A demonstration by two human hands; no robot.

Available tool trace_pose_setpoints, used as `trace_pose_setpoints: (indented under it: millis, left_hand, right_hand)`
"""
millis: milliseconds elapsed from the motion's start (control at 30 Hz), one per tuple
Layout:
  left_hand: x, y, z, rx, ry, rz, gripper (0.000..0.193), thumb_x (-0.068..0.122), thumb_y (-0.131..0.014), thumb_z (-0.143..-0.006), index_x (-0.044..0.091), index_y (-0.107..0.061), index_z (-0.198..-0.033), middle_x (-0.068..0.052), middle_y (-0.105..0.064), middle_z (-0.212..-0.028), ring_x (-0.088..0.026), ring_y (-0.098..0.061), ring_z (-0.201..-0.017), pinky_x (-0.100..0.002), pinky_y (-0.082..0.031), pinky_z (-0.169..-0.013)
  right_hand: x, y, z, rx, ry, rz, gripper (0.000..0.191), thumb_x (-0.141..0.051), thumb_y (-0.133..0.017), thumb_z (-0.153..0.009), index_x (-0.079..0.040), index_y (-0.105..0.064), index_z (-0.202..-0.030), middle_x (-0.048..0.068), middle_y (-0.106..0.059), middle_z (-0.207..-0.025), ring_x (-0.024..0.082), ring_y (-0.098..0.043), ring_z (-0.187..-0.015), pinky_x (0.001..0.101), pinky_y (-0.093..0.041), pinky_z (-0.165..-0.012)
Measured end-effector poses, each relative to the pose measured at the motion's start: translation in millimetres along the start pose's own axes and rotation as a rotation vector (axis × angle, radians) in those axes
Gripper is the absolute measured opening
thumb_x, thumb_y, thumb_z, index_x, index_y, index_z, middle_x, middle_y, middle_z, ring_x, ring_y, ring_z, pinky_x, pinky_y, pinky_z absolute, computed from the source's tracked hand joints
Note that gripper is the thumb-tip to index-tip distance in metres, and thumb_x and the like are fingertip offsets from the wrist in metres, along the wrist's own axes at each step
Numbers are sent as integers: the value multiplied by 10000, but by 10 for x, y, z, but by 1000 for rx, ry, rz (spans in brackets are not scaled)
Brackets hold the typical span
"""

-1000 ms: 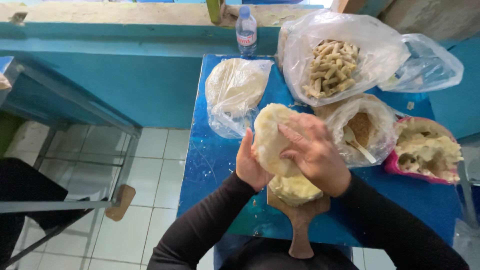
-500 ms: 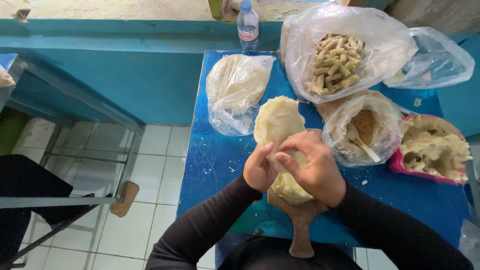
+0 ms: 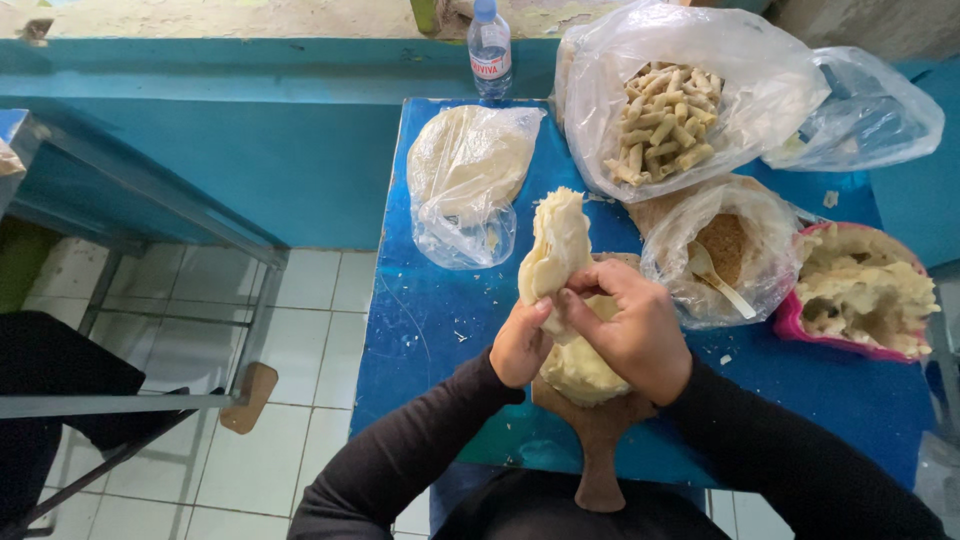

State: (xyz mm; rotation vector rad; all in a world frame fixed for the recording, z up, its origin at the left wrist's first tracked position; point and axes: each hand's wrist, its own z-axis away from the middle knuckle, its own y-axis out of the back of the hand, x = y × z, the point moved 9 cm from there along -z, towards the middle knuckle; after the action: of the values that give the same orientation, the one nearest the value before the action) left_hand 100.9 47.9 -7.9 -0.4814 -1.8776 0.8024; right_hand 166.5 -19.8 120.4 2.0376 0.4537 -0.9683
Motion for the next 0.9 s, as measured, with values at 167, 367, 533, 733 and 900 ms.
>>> trace_pose_setpoints:
  millis: [167,367,533,733,900]
  left_hand:
    - [-80,99,38,81,42,87,588,276,-423,-1050,0,-353,-1565,-156,-476,-1551,-266,-443,-1468,-404,-309,-1254]
    - [-112,276,53,172,45,372,584,286,-391,-1053,-18,-419,-1550,-158,-532,-1519,-275,-485,-1435,-434,-316,-1252]
    - [-97,196,57,178,188,561,601,326,-404,-1026,13,-439,-1538,-162,-547,-1507,-329,-519,-1390,-498,-363,-1202]
    - [-21,70,-11,162,280,530,615,379,-408,-1034,17,-469,-1528,-191,-562,-1495,-354,-542,-1369,-510,-390,-1193]
    - [128,-82,-59,97,289,574,780,615,-373,-1080,26,-387,-1591,-185,-489,-1568,-343,-478,-1442,-503,-354,-1238]
  right_hand:
    - [-27,34,-20,23,38,29,143,-112,-736,-873,-25,-690,-977,110,-700,-923,258,-712,-849,341,-560,-750]
    - [-183,27,4,0,186,-4,161,-109,-779,-869,-46,-658,-955,86,-673,-953,260,-669,-866,347,-537,-769]
    - [-77,361,-177,104,39,59,121,-41,-708,-933,-67,-686,-1049,64,-673,-1021,211,-680,-899,329,-539,-788]
    - [-378,720,-194,67,351,438,264,-78,-789,-846,-59,-688,-1089,109,-676,-1070,283,-597,-1035,431,-494,-886]
    - [244,475,-283,-213,-260,-234,533,-205,-754,-887,-67,-569,-1367,75,-676,-1177,189,-657,-1029,332,-552,-816]
